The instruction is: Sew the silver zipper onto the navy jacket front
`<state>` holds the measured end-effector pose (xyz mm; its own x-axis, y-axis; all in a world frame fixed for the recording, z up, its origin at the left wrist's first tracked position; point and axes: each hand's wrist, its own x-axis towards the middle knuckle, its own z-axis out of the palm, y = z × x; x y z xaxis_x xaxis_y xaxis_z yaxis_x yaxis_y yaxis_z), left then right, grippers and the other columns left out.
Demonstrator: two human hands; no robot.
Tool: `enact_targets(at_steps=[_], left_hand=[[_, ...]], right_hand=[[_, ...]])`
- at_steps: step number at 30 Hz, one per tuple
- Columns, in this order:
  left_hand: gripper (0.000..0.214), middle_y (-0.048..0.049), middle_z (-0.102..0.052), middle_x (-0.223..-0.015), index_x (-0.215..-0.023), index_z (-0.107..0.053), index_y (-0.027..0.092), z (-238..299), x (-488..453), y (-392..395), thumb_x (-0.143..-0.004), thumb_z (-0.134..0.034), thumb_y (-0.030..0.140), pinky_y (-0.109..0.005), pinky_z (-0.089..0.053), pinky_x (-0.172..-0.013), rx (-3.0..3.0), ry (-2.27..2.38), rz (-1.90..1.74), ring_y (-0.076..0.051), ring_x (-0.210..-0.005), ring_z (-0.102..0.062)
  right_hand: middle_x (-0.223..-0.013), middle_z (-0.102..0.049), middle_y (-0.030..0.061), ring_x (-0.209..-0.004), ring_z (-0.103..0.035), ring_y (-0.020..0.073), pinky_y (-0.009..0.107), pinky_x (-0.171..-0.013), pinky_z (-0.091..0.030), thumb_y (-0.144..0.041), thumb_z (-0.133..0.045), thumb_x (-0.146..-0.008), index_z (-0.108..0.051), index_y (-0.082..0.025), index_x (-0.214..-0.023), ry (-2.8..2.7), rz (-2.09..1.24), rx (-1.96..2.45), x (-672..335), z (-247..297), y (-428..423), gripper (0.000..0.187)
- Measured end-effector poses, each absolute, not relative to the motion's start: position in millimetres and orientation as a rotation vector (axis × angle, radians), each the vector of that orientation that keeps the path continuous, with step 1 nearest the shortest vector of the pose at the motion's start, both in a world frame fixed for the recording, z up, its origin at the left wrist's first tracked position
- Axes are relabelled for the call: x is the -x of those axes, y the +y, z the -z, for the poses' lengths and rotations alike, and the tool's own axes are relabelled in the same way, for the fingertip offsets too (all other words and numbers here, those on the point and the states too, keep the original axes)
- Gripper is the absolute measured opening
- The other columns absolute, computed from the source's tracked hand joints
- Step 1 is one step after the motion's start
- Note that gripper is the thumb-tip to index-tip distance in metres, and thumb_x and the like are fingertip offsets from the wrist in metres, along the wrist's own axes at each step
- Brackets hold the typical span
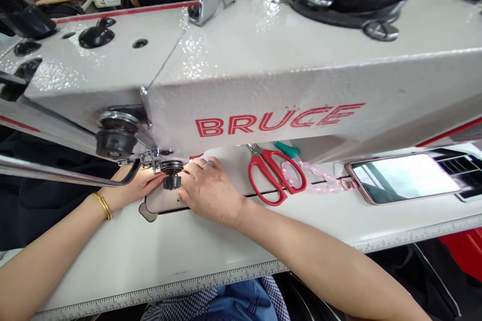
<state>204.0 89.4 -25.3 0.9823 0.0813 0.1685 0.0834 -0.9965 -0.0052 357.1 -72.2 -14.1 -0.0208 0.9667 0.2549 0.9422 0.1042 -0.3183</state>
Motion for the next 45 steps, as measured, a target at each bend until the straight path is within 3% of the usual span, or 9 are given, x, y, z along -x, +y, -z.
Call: enact_targets(at_steps=[5, 13, 19, 25, 31, 34, 39, 42, 45], left_hand=[[0.040, -0.0021, -0.052, -0.050, -0.053, -0.056, 0.018, 25, -209, 93, -0.085, -0.033, 0.026, -0.027, -0.035, -0.054, 3.074, -0.219, 0.257, -0.014, -0.049, -0.045], [0.048, -0.0005, -0.044, -0.043, -0.045, -0.049, 0.018, 11, -217, 87, -0.088, -0.028, 0.027, -0.027, -0.031, -0.054, 3.095, -0.190, 0.322, -0.013, -0.045, -0.037], [0.044, -0.0006, -0.052, -0.052, -0.064, -0.061, 0.019, 12, -215, 83, -0.090, -0.027, 0.028, -0.027, -0.034, -0.058, 3.057, -0.115, 0.437, -0.013, -0.049, -0.039], [0.049, -0.0025, -0.046, -0.048, -0.050, -0.055, 0.019, 13, -215, 84, -0.090, -0.028, 0.031, -0.030, -0.038, -0.063, 3.024, -0.197, 0.386, -0.016, -0.056, -0.045], [0.025, -0.0060, -0.060, -0.081, -0.073, -0.062, 0.017, 15, -209, 89, -0.084, -0.042, 0.029, -0.034, -0.040, -0.080, 3.140, -0.585, 0.479, -0.020, -0.085, -0.052], [0.020, -0.0048, -0.059, -0.090, -0.082, -0.062, 0.017, 16, -198, 89, -0.083, -0.045, 0.028, -0.033, -0.041, -0.082, 3.211, -0.727, 0.533, -0.018, -0.087, -0.051], [0.020, -0.0038, -0.056, -0.087, -0.076, -0.061, 0.016, 11, -150, 64, -0.083, -0.045, 0.028, -0.030, -0.043, -0.078, 3.309, -0.743, 0.618, -0.015, -0.080, -0.049], [0.022, -0.0042, -0.055, -0.090, -0.070, -0.059, 0.016, 6, -108, 34, -0.084, -0.045, 0.025, -0.029, -0.043, -0.079, 3.409, -0.783, 0.618, -0.014, -0.086, -0.050], [0.015, -0.0052, -0.053, -0.100, -0.073, -0.058, 0.018, 5, -74, 8, -0.083, -0.048, 0.022, -0.031, -0.043, -0.085, 3.432, -0.925, 0.635, -0.015, -0.097, -0.049]], right_hand=[[-0.076, -0.059, 0.0030, -0.076, -0.051, 0.0159, 0.030, -0.077, -0.033, -0.036, -0.035, -0.092, -0.058, -0.017, -0.076, -1.835, -0.271, 1.776, -363, 9, -69, 0.034], [-0.051, -0.046, -0.0005, -0.050, -0.042, 0.0105, 0.023, -0.054, -0.032, -0.038, -0.020, -0.094, -0.056, -0.015, -0.062, -1.474, -0.474, 1.634, -373, 14, -62, 0.053], [-0.061, -0.057, 0.0028, -0.063, -0.054, 0.0141, 0.025, -0.063, -0.039, -0.033, -0.027, -0.093, -0.063, -0.015, -0.072, -1.517, -0.520, 1.666, -376, 11, -63, 0.045], [-0.064, -0.057, 0.0044, -0.068, -0.055, 0.0159, 0.026, -0.064, -0.040, -0.037, -0.028, -0.093, -0.059, -0.016, -0.069, -1.537, -0.522, 1.762, -375, 10, -65, 0.044], [-0.066, -0.056, 0.0042, -0.066, -0.054, 0.0152, 0.026, -0.064, -0.039, -0.039, -0.027, -0.093, -0.057, -0.016, -0.068, -1.550, -0.491, 1.780, -373, 12, -65, 0.045], [-0.067, -0.057, 0.0041, -0.067, -0.054, 0.0149, 0.025, -0.063, -0.039, -0.040, -0.028, -0.093, -0.057, -0.016, -0.069, -1.548, -0.440, 1.819, -373, 14, -67, 0.045], [-0.066, -0.057, 0.0036, -0.064, -0.052, 0.0141, 0.025, -0.060, -0.038, -0.039, -0.032, -0.092, -0.057, -0.016, -0.068, -1.587, -0.355, 1.875, -368, 12, -72, 0.042], [-0.068, -0.057, 0.0034, -0.065, -0.052, 0.0137, 0.025, -0.063, -0.039, -0.032, -0.036, -0.091, -0.057, -0.016, -0.068, -1.695, -0.361, 1.783, -350, 9, -80, 0.035], [-0.087, -0.060, 0.0058, -0.082, -0.054, 0.0158, 0.029, -0.074, -0.043, -0.024, -0.037, -0.090, -0.059, -0.016, -0.088, -1.873, -0.363, 1.588, -323, 9, -89, 0.023]])
